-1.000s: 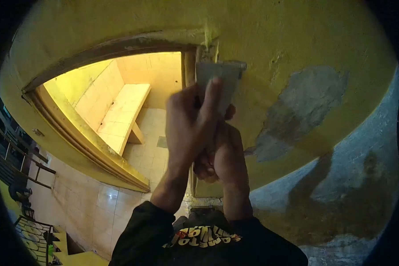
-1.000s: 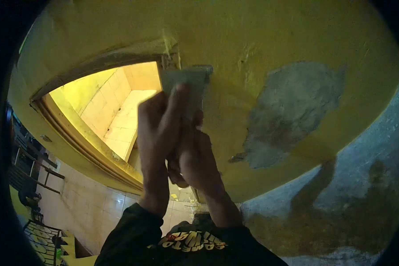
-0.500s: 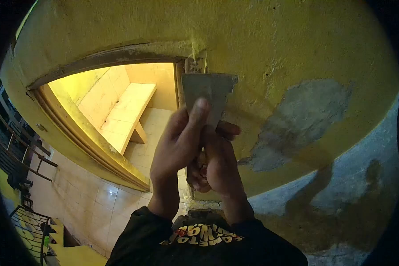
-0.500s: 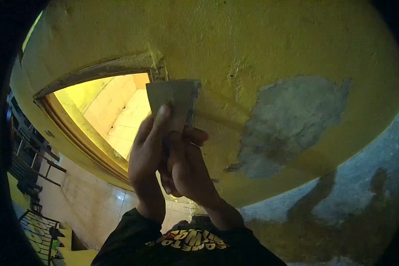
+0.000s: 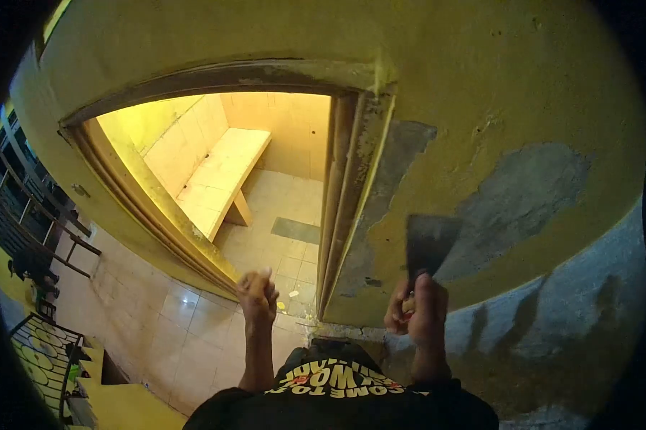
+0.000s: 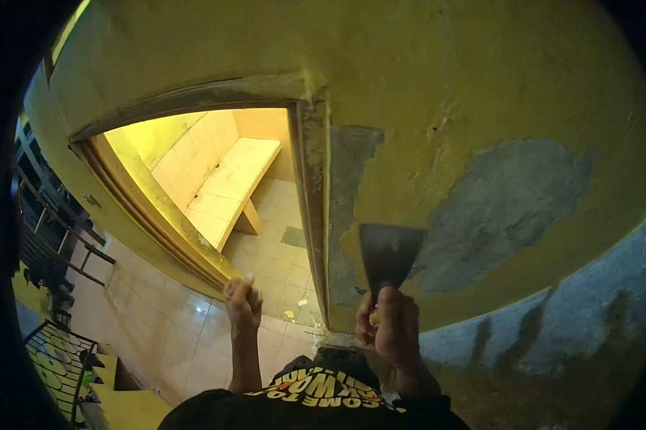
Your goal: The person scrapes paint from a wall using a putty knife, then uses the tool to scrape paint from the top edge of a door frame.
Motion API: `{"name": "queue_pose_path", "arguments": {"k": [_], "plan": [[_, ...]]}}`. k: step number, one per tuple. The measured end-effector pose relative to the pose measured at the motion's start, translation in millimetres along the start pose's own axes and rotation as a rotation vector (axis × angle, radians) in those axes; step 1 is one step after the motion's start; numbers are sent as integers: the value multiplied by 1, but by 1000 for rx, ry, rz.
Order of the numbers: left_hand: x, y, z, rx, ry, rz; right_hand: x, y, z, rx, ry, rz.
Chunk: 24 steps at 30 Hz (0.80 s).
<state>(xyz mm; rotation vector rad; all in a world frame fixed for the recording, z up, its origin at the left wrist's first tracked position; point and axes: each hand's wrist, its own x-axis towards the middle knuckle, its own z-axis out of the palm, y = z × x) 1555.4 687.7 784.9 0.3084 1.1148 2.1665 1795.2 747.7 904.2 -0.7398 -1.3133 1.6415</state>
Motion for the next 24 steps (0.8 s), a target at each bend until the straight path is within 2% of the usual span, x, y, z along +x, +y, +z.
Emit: {"name": "queue_pose_path", "arguments": {"k": [2,3,5,6,8,10,12,14,16,18,19,20,22,24], "plan": [[-12,-9,-26,1,-4,-45,-8,14,3,-70,-38,146],[-12,-11,-34,6,-12,-95,-9,25,6,-76,-52,126],[-21,-13,-36,39,-52,-102,-14,46,10,-46,-76,298],[-24,-12,-32,86,-88,-131,-17,57,11,-47,-91,281],[-32,-2,-13,234,-230,-187,-21,81,12,3,-141,376],[-27,-7,-14,31,-610,-269,-23,126,2,-70,-169,270],[-35,-2,8,130,-724,-108,-23,125,8,-142,-194,171],[-35,-13,10,196,-800,25,-33,93,24,-36,-297,215],[-35,-29,1,184,-781,69,-39,97,20,-77,-274,243],[-30,-52,-15,-121,-532,-9,-45,100,17,-119,-238,259],[-26,-53,-20,-151,-471,-39,-49,98,16,-79,-194,295],[-26,-47,-20,-153,-492,-30,-53,99,14,-37,-146,329],[-31,-30,-13,0,-344,-47,-51,149,-13,-72,-113,234],[-38,-16,-6,19,-204,-7,-48,168,-27,-113,-77,145]]}}
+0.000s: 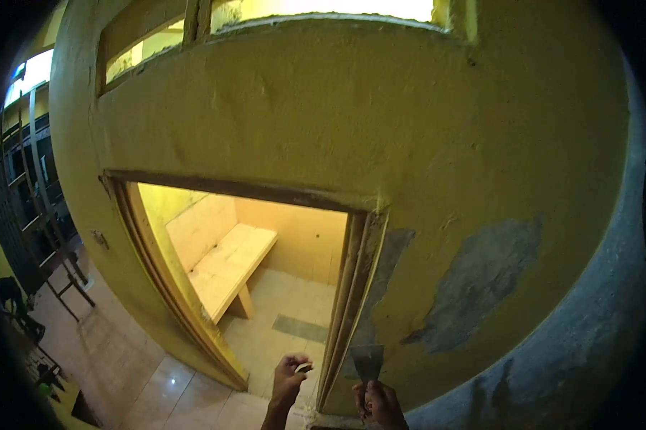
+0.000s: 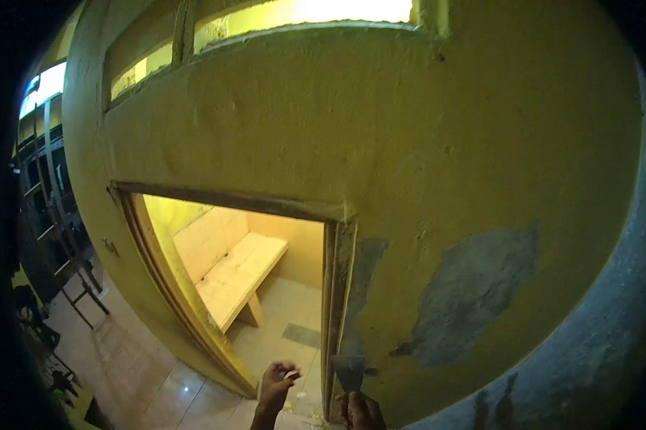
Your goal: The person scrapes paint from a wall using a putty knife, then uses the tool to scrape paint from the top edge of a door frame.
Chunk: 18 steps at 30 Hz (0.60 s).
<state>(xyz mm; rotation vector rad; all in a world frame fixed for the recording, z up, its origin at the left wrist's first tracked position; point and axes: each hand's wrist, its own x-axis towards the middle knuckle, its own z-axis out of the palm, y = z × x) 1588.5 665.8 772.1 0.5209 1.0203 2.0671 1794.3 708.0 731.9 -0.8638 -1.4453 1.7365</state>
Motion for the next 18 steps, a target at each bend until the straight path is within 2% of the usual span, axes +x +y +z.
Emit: {"name": "queue_pose_path", "arguments": {"k": [2,3,4,5,6,8,10,12,13,14,16,17,18], "plan": [[11,-38,-61,6,-50,42,-1,-5,-4,192,-37,34],[15,-49,-81,2,-68,46,-5,-22,0,191,-29,17],[17,-59,-98,-143,-179,71,-12,-47,7,156,16,46],[19,-54,-94,-289,-291,87,-18,-59,10,123,66,78],[16,-51,-90,-288,-313,72,-19,-57,9,131,90,68],[-4,-18,-56,130,-49,-12,-18,-47,3,151,36,-28],[-5,-19,-48,157,-84,-37,-10,-24,-2,166,120,48],[-7,-12,-31,166,-72,-202,-15,-27,1,180,188,136],[1,-35,-46,203,-175,-202,-22,-56,10,151,116,97],[1,-36,-46,210,-171,-219,-26,-73,15,124,45,59],[0,-36,-42,414,-274,-216,-28,-70,16,103,54,70],[1,-41,-45,395,-331,-135,-29,-69,17,73,52,65],[-2,-42,-45,398,-331,-149,-30,-71,18,78,59,75]]}}
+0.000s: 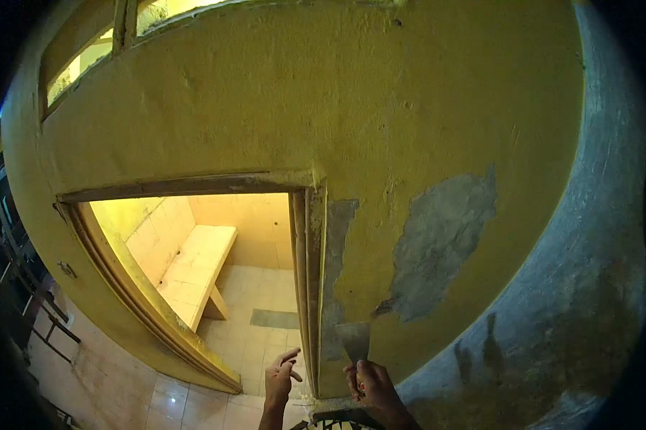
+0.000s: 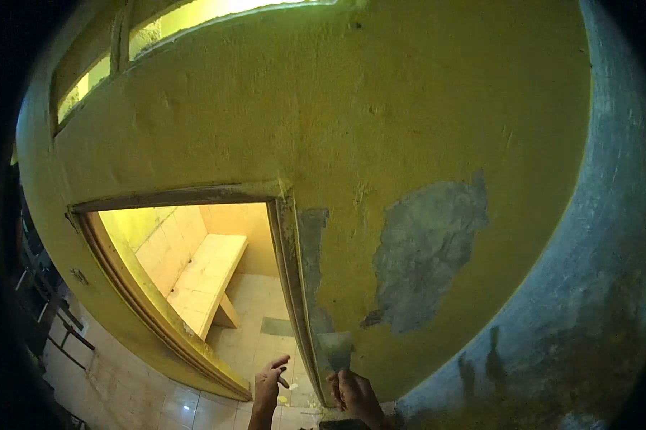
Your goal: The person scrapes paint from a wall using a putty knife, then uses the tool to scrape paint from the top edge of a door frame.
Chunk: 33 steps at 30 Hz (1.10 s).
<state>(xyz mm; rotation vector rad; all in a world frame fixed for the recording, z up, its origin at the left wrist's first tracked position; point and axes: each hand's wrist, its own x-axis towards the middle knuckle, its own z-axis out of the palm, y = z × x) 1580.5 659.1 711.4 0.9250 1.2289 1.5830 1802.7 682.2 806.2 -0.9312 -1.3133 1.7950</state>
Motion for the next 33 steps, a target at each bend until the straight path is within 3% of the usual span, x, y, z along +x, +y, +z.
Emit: {"name": "queue_pose_path", "arguments": {"k": [2,4,6,10,14,16,18,20,21,22,33], "plan": [[0,12,12,35,109,135,-2,-9,5,8,20,5],[0,26,17,38,95,129,-1,-7,2,2,24,4],[-1,40,20,-16,-36,-70,0,-4,1,-1,33,5],[-1,46,43,-74,-303,77,-3,-15,6,80,37,46],[-6,43,63,-143,-388,-114,4,4,21,68,-143,113],[-7,40,68,-130,-436,-177,1,4,20,-73,-78,60],[-10,47,76,-311,-286,-139,-1,2,20,-362,21,-43],[-5,51,74,-408,-178,-163,-9,-18,-7,-692,390,-599],[-1,53,69,-430,-142,-167,-39,-84,-4,-783,490,-693],[0,54,64,-449,-100,-177,-24,-55,-7,-773,463,-673],[-3,41,45,-336,20,-317,-24,-79,5,-728,381,-692]]}}
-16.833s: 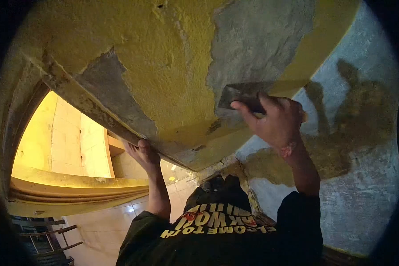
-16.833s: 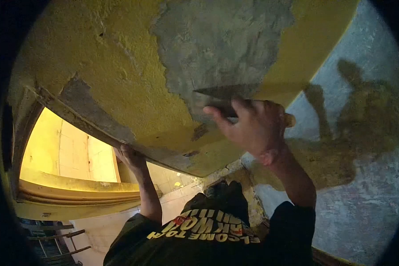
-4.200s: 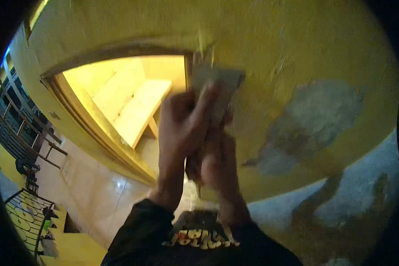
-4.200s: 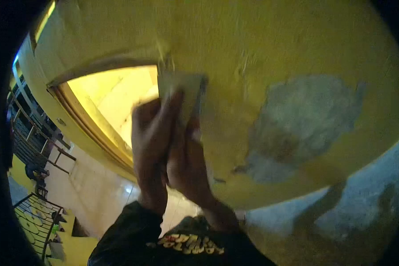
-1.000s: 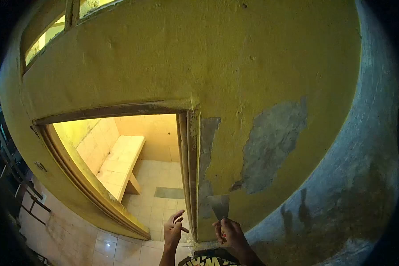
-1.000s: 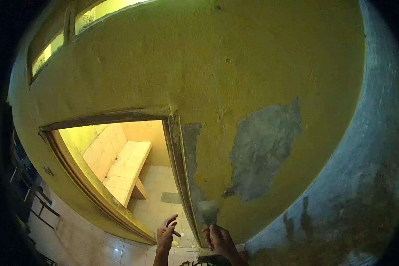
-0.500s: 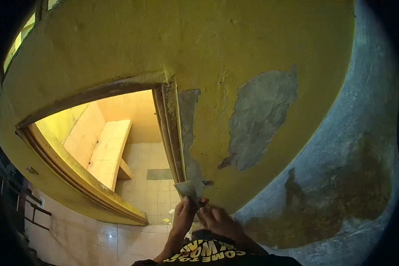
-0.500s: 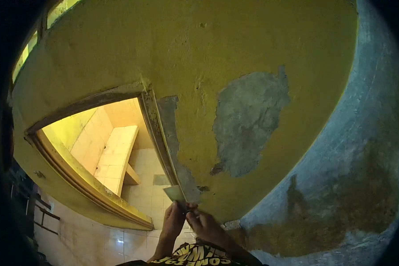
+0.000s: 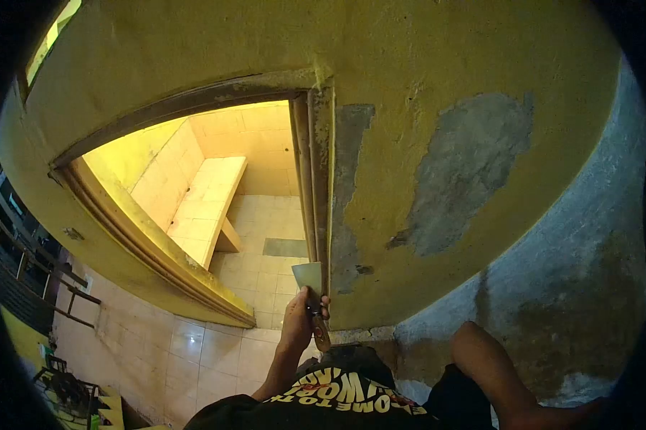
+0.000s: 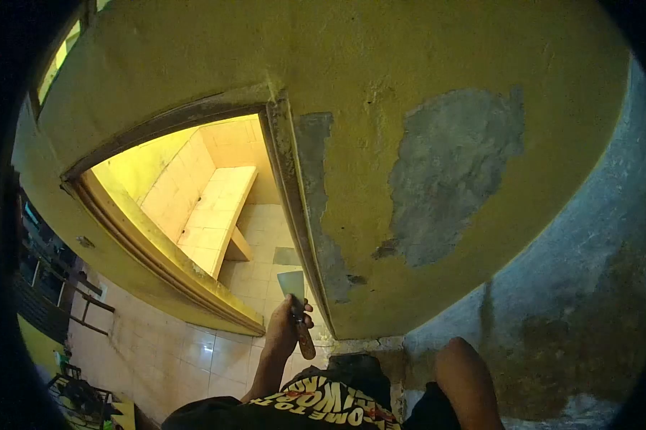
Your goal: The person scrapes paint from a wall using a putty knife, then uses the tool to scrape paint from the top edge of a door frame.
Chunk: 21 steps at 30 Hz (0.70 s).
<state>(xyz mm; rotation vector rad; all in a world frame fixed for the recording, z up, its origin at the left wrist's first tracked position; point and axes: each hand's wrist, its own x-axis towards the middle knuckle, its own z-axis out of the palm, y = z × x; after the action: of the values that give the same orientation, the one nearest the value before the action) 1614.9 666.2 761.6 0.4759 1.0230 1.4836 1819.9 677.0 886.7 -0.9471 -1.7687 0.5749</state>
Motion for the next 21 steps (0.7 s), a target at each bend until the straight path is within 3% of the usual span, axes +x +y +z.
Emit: {"name": "queue_pose_path", "arguments": {"k": [21], "plan": [[-6,3,2,95,-19,-53,6,-4,0,3,53,-110]]}}
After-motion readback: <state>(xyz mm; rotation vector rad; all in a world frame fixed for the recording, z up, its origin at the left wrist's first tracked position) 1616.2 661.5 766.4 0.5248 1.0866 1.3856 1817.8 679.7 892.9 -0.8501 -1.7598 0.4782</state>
